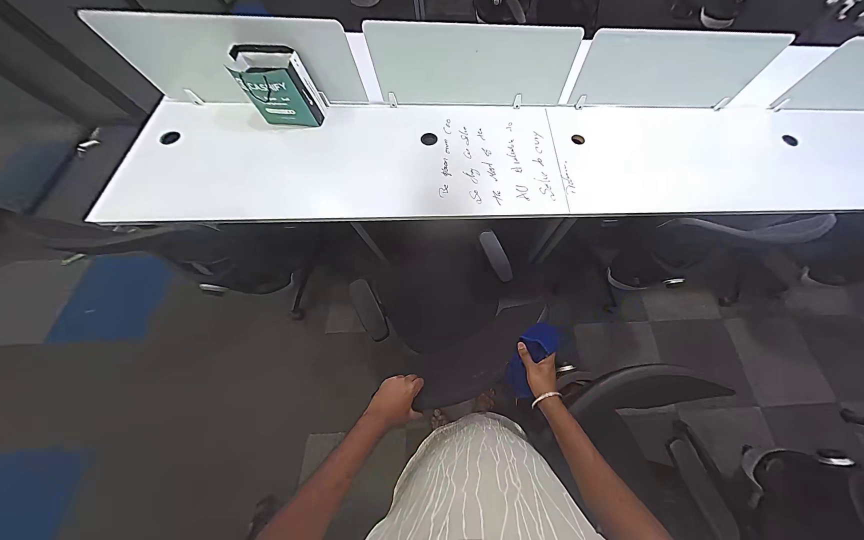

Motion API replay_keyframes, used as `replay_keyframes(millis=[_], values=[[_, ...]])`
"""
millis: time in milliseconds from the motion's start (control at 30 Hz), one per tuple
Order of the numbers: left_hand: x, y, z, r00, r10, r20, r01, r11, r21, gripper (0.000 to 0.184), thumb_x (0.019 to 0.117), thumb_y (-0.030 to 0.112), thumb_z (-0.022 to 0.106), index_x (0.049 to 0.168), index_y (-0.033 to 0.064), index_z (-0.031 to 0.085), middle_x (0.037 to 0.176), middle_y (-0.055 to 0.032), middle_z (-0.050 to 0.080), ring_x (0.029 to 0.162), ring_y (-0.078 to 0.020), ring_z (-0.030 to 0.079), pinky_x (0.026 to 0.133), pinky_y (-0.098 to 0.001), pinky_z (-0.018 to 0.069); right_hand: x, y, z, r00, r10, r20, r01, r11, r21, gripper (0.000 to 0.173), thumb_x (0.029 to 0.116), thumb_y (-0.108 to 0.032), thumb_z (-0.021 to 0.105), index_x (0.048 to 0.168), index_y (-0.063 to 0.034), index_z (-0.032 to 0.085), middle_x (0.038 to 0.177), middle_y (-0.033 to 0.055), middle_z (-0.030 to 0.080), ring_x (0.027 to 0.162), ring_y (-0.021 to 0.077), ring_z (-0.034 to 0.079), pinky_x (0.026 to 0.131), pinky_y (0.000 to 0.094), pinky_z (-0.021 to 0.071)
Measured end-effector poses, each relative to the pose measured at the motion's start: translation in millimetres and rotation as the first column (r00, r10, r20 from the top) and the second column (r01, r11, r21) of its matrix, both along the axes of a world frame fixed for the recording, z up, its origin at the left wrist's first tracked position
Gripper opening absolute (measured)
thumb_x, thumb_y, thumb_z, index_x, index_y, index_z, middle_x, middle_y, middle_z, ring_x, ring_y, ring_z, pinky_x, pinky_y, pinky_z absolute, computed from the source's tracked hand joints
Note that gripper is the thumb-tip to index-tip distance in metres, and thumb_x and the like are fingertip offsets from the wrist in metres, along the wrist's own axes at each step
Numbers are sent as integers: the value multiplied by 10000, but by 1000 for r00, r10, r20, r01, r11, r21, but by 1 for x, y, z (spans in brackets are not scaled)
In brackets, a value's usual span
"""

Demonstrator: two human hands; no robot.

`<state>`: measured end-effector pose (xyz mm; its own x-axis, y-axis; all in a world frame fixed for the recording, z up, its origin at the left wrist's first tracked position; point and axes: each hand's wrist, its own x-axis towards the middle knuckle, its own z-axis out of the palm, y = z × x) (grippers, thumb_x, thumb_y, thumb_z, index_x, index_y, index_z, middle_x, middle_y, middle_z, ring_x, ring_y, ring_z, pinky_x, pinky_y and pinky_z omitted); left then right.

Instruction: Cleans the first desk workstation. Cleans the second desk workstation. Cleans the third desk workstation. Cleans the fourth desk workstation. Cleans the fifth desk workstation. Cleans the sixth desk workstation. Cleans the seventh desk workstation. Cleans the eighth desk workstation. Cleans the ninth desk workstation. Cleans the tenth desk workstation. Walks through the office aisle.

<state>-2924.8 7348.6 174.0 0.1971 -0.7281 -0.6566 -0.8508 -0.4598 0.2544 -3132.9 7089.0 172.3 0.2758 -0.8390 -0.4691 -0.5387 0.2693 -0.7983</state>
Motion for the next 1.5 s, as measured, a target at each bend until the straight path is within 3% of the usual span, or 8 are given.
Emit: replay_keyframes(millis=[300,533,633,733,833,1033,1267,1500], values=[[4,101,7,970,230,81,-235,970,62,606,806,489,783,1186,30,672,1218,-168,690,1133,-354,665,945,-550,524,39,63,-6,963,271,-6,-270,960,79,1029,880,-414,800,1572,46,192,1458,279,523,1368,320,530,1166,457,411],[12,171,10,927,365,87,-375,916,143,645,793,497,780,1240,53,639,1257,-160,666,1160,-353,649,946,-561,525,69,86,6,855,497,146,-518,827,217,820,880,-316,814,1492,22,387,1395,218,585,1294,237,585,1121,387,466],[15,190,7,868,493,64,-495,847,195,815,741,609,811,1309,63,605,1343,-178,611,1235,-368,601,998,-561,509,75,73,12,819,536,203,-573,779,255,695,899,-289,792,1436,15,473,1334,192,631,1229,205,624,1079,370,498],[11,189,4,732,672,-109,-666,740,91,948,654,704,830,1358,107,611,1360,-180,591,1264,-349,578,1041,-549,492,76,48,18,866,451,217,-497,825,270,654,928,-300,760,1433,6,477,1325,187,636,1211,209,633,1062,382,512],[6,141,14,636,721,-273,-769,622,-149,848,705,702,793,1337,155,643,1381,-107,597,1292,-254,567,1094,-474,474,82,8,26,924,307,228,-361,897,255,661,955,-321,723,1466,-9,442,1352,184,620,1226,205,624,1061,383,510],[23,-17,23,667,626,-405,-741,494,-455,476,951,531,639,1249,165,701,1297,-46,661,1256,-193,584,1093,-435,458,108,-110,18,926,96,364,-161,975,152,610,985,-251,681,1481,-16,416,1367,174,607,1220,180,624,1042,353,526],[90,-174,16,700,527,-482,-713,563,-418,312,1012,349,597,1185,116,711,1204,-78,679,1122,-152,652,998,-352,536,137,-247,-5,888,-109,448,49,989,142,587,988,-193,679,1471,5,410,1352,187,608,1202,181,632,1036,346,531],[136,-285,-15,657,520,-546,-711,668,-218,286,1029,293,584,1177,72,689,1169,-104,684,1026,-156,685,928,-350,568,181,-307,-27,869,-186,459,72,964,255,595,1018,-192,629,1510,1,355,1399,192,576,1242,186,608,1064,345,511]])
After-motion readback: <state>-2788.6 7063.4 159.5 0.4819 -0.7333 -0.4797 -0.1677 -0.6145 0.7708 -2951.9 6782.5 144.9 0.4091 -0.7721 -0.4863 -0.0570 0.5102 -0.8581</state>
